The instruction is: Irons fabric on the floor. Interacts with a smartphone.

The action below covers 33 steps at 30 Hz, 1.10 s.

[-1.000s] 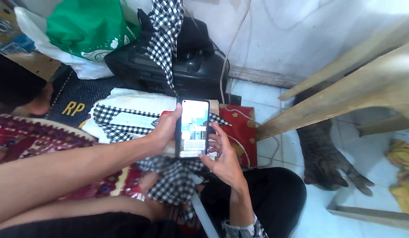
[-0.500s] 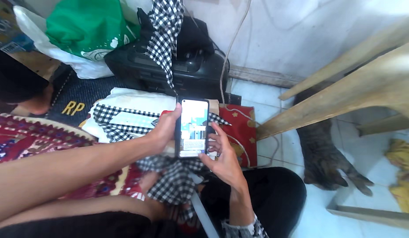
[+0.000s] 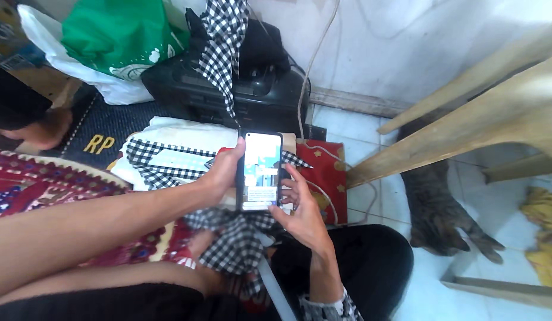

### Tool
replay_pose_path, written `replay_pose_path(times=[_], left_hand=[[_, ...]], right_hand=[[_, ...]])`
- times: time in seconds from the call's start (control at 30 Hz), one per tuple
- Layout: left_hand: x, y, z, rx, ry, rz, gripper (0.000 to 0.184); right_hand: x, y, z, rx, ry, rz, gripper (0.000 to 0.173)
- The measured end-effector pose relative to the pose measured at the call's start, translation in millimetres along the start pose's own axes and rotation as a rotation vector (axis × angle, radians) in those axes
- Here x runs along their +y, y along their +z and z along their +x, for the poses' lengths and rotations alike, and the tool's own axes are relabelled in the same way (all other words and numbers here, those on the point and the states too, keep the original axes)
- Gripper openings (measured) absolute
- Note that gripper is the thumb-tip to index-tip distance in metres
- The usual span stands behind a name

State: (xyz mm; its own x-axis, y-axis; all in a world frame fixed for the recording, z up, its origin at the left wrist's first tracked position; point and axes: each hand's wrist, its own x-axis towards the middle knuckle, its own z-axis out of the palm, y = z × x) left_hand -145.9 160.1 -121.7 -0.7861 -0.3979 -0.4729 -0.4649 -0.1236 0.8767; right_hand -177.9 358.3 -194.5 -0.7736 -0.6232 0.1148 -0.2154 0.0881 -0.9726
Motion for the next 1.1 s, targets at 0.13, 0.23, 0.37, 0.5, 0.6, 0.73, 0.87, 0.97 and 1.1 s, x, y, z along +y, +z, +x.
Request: replay_pose_path(times=[0.13,0.23,0.37,0.5,0.6,0.73,0.87,0.97,1.1], left_hand=[[8.8,-9.2,-1.0,-0.081,-0.085,-0.051,0.059],[-30.6,-17.7,20.6,-0.144,0.205,-0.088,0.069],[3.7,-1.9,1.4,-0.012,-0.064,0.005,0.068],[6.4,0.7,-0.3,0.0,-0.078,0.0,0.069],[-4.2,-7.6,6.7,-0.038,-0.037,0.013,0.071],[4.8,0.9,0.2,0.009,-0.066,-0.016,0.068],[-47.2,-23.4,43.5,-0.105,0.091,-0.023,0.079],[-51.4,-23.8,44.5,-0.072,0.066,0.024,0.082],[-37.7,-18.4,41.7,-0.078,0.05,-0.044,0.076]], right_hand=[[0.8,-0.2,0.0,-0.001,0.002,0.0,0.088],[0.5,-0.6,0.3,-0.005,0.011,-0.001,0.088],[-0.7,-0.5,-0.2,-0.006,0.016,0.005,0.088],[-0.7,0.0,-0.4,0.002,0.012,0.007,0.087],[-0.3,0.0,-0.2,-0.001,0.014,0.004,0.087],[-0.7,0.2,-0.2,-0.003,0.019,0.004,0.087],[-0.5,0.3,0.0,-0.003,0.03,0.018,0.088],[-0.8,0.1,-0.1,-0.005,0.034,0.018,0.087],[-0.5,0.1,-0.3,-0.003,0.023,0.014,0.087]])
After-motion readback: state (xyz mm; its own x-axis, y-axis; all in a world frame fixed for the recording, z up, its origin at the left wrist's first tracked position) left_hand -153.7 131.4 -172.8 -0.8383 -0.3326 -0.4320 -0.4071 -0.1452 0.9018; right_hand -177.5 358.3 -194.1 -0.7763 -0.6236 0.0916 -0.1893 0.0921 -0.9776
